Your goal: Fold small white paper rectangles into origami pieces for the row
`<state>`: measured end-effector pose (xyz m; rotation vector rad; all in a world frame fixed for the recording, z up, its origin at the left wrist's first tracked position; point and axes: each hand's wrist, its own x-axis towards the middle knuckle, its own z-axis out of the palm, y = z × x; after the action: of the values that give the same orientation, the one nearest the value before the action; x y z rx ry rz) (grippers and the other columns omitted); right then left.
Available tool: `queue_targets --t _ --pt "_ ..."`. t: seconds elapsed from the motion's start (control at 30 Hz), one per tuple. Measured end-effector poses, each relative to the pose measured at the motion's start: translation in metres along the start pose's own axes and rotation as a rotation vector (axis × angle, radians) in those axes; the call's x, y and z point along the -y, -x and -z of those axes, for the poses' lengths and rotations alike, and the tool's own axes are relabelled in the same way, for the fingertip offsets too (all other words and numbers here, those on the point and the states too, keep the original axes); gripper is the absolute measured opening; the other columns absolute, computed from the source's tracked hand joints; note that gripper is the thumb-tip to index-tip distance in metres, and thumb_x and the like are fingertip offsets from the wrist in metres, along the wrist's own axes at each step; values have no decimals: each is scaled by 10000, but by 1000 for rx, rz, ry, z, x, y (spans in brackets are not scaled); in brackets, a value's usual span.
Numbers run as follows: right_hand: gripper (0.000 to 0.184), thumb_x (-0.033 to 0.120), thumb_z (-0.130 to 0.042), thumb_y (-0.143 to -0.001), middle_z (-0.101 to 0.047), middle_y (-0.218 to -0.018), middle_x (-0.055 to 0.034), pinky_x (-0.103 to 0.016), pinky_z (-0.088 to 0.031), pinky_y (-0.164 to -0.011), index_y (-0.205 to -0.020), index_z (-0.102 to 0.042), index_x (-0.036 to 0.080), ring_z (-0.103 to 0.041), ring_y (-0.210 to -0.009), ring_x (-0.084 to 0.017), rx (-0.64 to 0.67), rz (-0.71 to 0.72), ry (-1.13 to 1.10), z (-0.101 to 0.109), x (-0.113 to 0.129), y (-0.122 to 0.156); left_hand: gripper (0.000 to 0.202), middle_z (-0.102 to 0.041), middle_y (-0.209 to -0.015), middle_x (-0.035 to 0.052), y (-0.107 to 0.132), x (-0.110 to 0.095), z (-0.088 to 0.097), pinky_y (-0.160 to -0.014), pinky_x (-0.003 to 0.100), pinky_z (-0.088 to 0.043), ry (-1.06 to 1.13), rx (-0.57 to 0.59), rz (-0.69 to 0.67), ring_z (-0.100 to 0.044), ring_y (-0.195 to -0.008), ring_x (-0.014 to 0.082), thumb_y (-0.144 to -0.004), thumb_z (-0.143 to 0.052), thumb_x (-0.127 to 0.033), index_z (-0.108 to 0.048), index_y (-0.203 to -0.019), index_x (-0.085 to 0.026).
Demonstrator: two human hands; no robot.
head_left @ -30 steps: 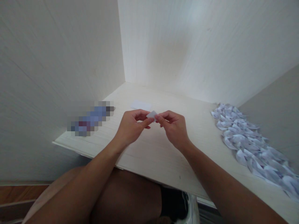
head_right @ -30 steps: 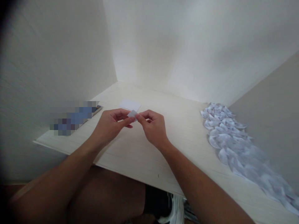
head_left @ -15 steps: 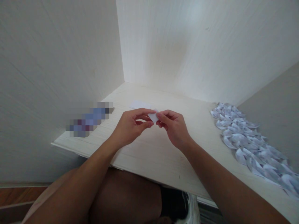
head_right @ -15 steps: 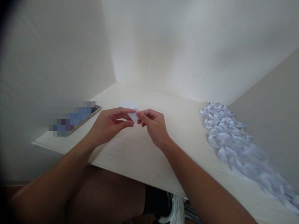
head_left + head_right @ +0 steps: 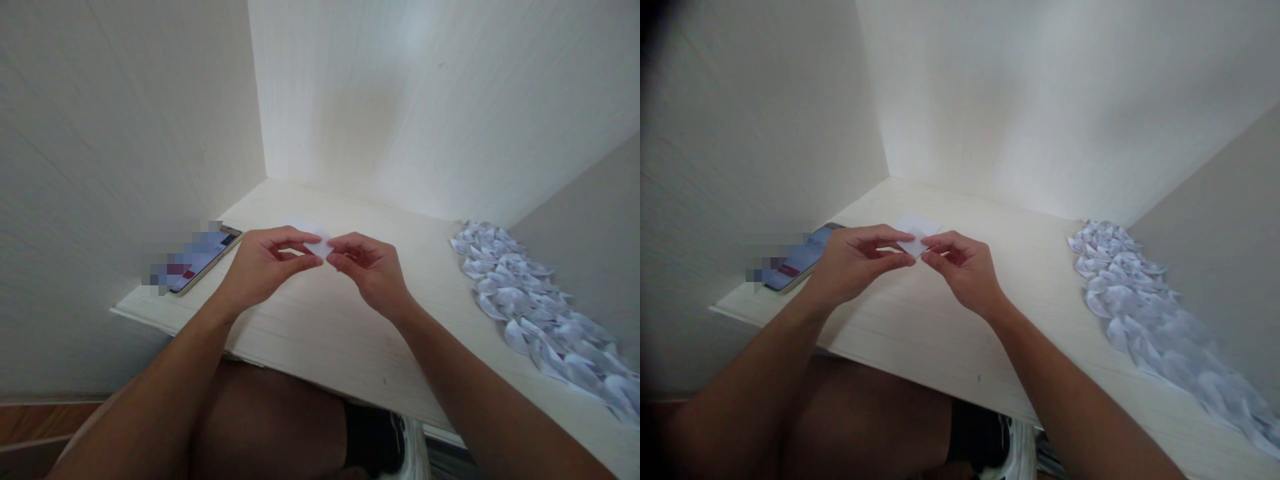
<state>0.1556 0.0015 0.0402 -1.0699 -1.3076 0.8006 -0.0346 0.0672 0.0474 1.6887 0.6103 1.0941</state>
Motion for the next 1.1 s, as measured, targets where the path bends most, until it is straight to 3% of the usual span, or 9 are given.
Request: queue_targets --t 0.13,0.27,0.53,0.87,1.0,1.1 --pt "212 370 -919 -715 -758 -838 -4 -350 -572 -756 -856 -802 262 -680 -790 -165 -9 -14 -28 0 1 0 283 -798 -977 67 0 -1 1 -715 300 -651 35 1 -31 -750 -807 182 -702 -909 -269 -848 -974 -221" --pt "267 397 -946 -672 -746 -820 -3 -351 -574 -744 -842 -792 261 -672 -776 -167 -7 -33 -38 0 1 0 312 -799 -891 62 0 1 2 -738 336 -668 79 -7 23 -768 -756 197 -705 -907 -274 -847 -1005 -209" --pt "206 322 -908 -725 -724 -851 4 -312 -554 -715 -857 -766 252 -648 -767 -144 -9 32 -19 -1 -2 2 268 -796 -885 53 -1 5 0 -707 332 -678 100 -12 5 -756 -726 183 -722 -892 -258 -841 -978 -199" --pt "93 210 -814 -852 -778 -948 -18 -320 -571 -682 -913 -799 279 -683 -783 -152 -122 356 284 -5 -1 6 214 -785 -921 37 1 4 -7 -716 290 -677 185 -53 -84 -744 -794 160 -714 -915 -210 -840 -914 -216" --pt "117 181 -817 -847 -782 -963 -15 -308 -585 -680 -910 -805 279 -699 -810 -152 -145 416 307 -5 -1 6 200 -795 -1007 50 0 8 -4 -684 261 -666 106 -57 -201 -753 -901 185 -717 -912 -191 -855 -898 -255" --pt "131 157 -812 -849 -792 -963 -20 -313 -595 -706 -896 -811 279 -716 -837 -161 -154 435 344 -5 0 6 193 -815 -936 33 -1 8 -2 -661 233 -644 15 -78 -240 -756 -851 167 -717 -903 -159 -858 -864 -276"
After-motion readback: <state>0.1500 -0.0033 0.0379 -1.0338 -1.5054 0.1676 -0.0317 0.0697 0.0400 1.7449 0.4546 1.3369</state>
